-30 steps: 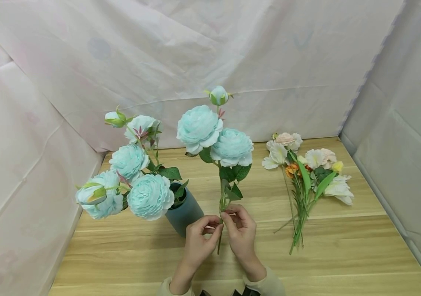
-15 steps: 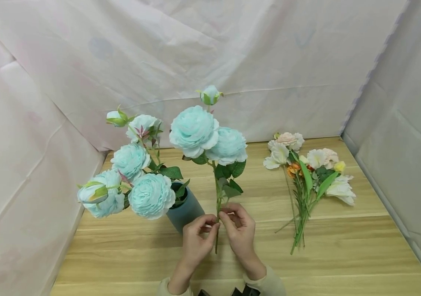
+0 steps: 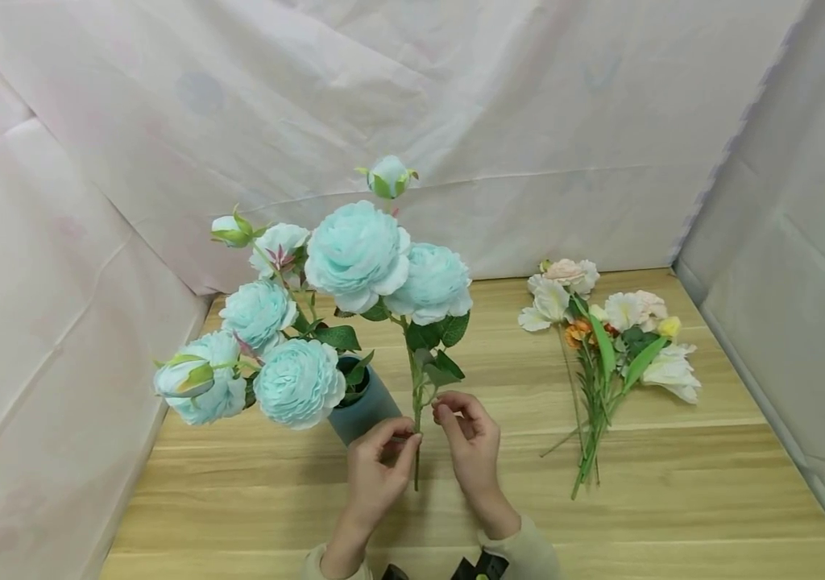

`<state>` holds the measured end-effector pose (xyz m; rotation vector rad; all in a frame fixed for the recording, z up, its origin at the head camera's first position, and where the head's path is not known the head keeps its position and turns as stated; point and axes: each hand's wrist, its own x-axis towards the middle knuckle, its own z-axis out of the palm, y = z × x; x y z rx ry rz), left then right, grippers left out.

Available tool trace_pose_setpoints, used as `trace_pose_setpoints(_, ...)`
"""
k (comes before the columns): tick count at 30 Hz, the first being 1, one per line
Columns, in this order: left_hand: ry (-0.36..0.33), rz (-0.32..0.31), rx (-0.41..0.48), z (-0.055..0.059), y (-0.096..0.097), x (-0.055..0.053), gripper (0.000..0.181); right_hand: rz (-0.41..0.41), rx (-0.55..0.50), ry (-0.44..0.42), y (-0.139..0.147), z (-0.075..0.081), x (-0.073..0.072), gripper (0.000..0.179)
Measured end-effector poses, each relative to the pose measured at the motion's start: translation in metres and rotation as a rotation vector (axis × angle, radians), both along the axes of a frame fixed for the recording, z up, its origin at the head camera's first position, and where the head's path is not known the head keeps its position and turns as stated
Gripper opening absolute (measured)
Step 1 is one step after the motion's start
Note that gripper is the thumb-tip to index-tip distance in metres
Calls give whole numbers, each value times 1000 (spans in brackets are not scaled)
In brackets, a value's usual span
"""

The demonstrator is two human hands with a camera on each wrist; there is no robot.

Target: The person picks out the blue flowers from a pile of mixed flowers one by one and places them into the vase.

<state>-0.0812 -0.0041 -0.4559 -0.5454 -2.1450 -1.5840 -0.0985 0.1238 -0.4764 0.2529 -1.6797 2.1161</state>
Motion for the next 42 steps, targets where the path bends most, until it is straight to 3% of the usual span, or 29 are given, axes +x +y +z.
trace_pose_setpoints(14,56,-1,26,23,-7,3,14,68,1,-48,-5,-7,-3,11)
trace_pose_setpoints(23,94,21,20,38,-9,3,12,68,34,-102,-7,-11,-4,17)
trace_pose_setpoints(32,209,52,15,56,-10,-3,14,107,124,-116,-10,-13,-5,24)
trace_pose_setpoints(42,181,137,35,69,-14,-6,16,176,240,-184,-13,2,-1,36)
